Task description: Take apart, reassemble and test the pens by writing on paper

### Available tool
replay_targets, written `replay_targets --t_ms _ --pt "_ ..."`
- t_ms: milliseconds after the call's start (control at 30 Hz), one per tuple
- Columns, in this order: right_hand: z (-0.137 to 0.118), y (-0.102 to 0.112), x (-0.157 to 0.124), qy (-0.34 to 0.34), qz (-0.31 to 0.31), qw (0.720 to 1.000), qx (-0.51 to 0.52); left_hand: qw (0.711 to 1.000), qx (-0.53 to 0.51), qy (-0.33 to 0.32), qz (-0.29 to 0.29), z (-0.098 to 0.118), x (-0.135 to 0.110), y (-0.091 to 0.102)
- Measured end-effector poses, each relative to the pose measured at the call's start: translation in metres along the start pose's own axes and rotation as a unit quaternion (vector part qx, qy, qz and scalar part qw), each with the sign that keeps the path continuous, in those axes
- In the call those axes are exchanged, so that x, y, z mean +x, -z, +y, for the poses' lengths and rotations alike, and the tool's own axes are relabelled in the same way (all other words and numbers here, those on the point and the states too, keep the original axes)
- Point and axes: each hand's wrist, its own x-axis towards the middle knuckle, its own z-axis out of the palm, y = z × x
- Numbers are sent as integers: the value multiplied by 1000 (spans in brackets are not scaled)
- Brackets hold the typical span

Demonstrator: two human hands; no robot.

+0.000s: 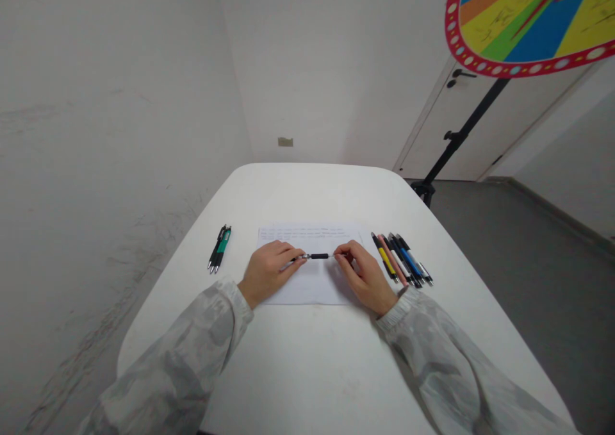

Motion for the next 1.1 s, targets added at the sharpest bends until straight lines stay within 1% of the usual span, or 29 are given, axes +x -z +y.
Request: replay_targets --t_ms 400,700,1100 --pt "-1 0 0 -9 -15 1000 3 1000 0 -1 -4 0 0 0" --pt "-5 1 0 -23 -42 999 -9 1000 8 -15 -6 1 1 0" --pt "-2 1 0 -22 -19 999 -21 1000 15 -7 -3 1 1 0"
